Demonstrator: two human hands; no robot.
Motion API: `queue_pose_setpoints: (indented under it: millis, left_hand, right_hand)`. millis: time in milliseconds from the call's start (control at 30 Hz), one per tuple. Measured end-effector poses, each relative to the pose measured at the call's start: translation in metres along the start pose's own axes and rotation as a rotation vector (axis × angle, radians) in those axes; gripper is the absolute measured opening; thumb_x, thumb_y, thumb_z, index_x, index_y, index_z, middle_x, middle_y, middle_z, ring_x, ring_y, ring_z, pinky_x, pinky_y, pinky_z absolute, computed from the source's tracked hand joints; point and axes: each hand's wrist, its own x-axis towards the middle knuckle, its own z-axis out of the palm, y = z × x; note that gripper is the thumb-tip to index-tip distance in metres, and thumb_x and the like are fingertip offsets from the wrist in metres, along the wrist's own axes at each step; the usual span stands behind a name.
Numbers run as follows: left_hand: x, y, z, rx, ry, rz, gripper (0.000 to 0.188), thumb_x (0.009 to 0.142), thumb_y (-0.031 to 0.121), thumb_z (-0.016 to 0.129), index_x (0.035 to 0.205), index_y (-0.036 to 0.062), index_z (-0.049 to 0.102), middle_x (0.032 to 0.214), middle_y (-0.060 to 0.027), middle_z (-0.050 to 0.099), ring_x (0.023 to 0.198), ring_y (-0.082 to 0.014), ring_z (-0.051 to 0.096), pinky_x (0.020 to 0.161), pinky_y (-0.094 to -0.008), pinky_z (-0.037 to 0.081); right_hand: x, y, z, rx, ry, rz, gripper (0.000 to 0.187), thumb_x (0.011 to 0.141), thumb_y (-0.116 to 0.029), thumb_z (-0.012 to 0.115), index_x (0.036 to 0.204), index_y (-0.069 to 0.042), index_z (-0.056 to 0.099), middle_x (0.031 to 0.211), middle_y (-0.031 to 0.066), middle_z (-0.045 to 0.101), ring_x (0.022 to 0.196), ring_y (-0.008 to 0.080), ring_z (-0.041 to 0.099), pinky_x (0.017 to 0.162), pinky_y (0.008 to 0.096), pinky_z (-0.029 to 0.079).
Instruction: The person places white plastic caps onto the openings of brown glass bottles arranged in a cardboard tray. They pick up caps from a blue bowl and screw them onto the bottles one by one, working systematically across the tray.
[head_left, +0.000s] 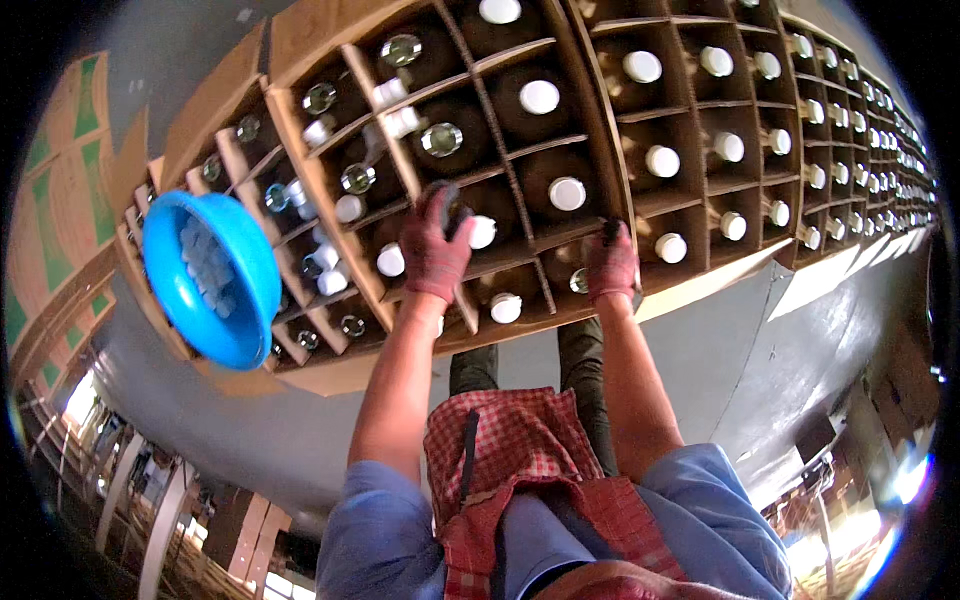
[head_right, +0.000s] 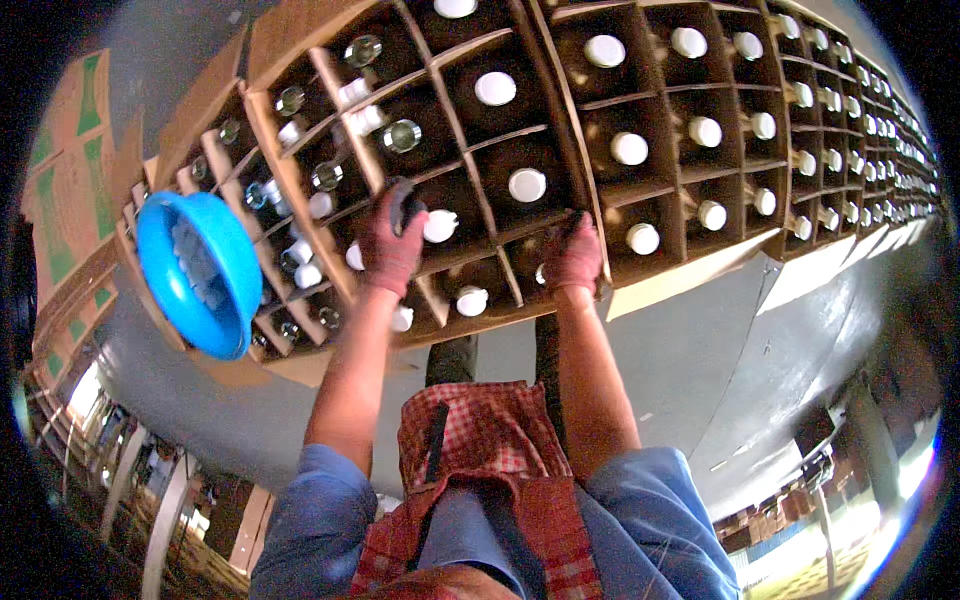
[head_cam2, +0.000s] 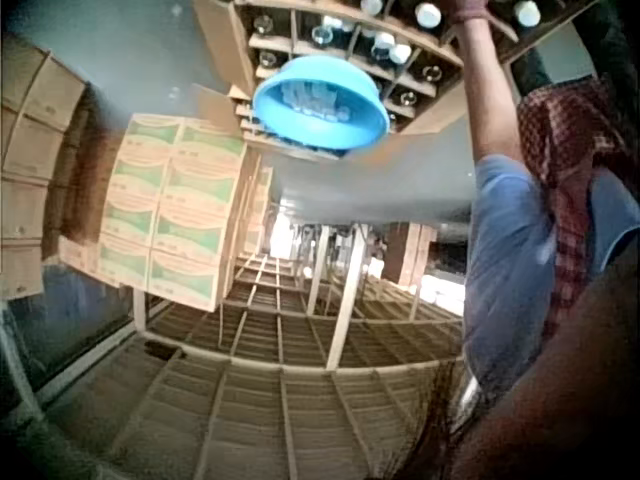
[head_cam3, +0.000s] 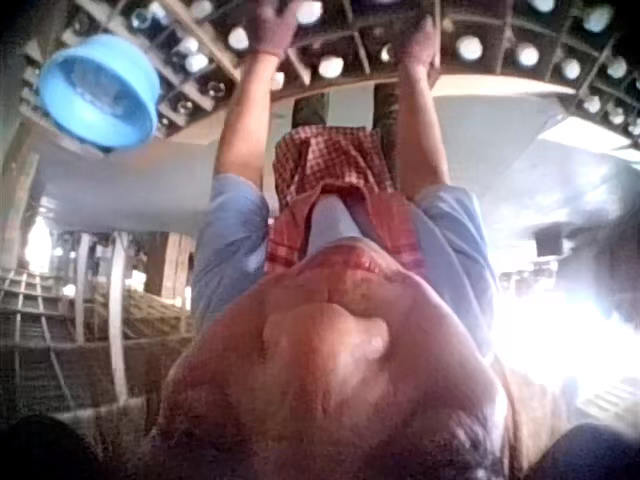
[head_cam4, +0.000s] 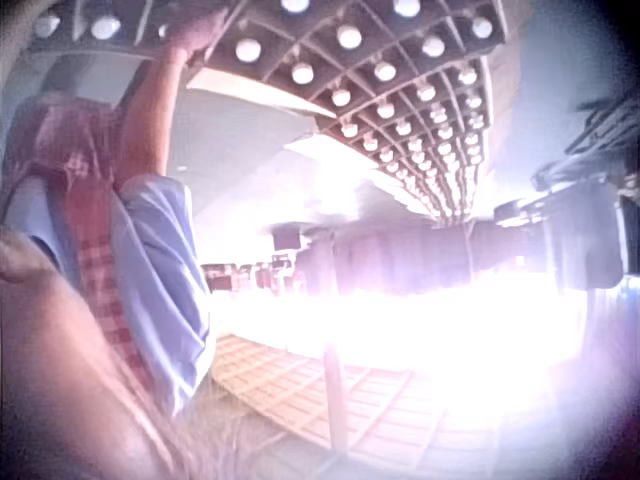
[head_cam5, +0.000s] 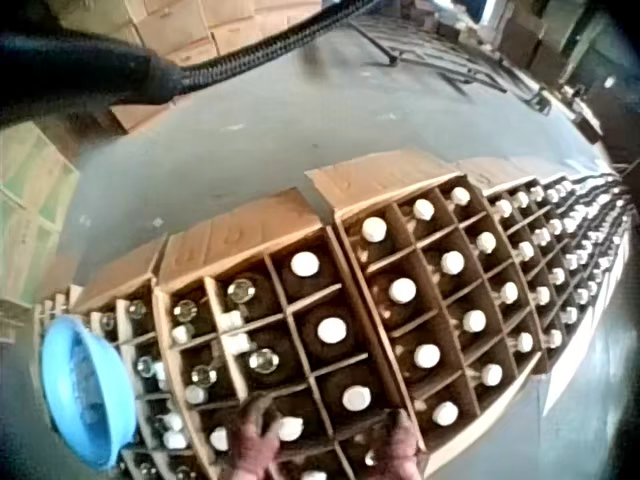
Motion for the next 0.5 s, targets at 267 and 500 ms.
queue_pose_setpoints:
  millis: [267,500]
  left_hand:
    - [0.079,-0.064,-0.093,0.689,0.107,-0.007,0.037,0.078,0.019,0.063,0.114,0.0132,0.057,0.118,-0.0126,0.055,0.104,-0.0332,0.056,0.086,-0.0432,0.046]
    - [0.051,-0.127,-0.113,0.547,0.068,-0.064,0.038,0.078,0.021,0.06,0.115,0.0159,0.059,0.118,-0.0145,0.055,0.102,-0.0332,0.058,0.083,-0.0431,0.049]
  right_hand:
    - [0.01,-0.029,-0.045,-0.597,-0.373,-0.187,0.031,0.081,-0.034,0.062,0.101,-0.011,0.058,0.095,0.0149,0.065,0.091,0.0342,0.063,0.075,0.0449,0.051]
    - [-0.005,-0.009,-0.034,-0.562,-0.208,-0.15,0.044,0.076,-0.037,0.069,0.107,-0.009,0.056,0.104,0.013,0.061,0.095,0.0329,0.059,0.077,0.0441,0.051]
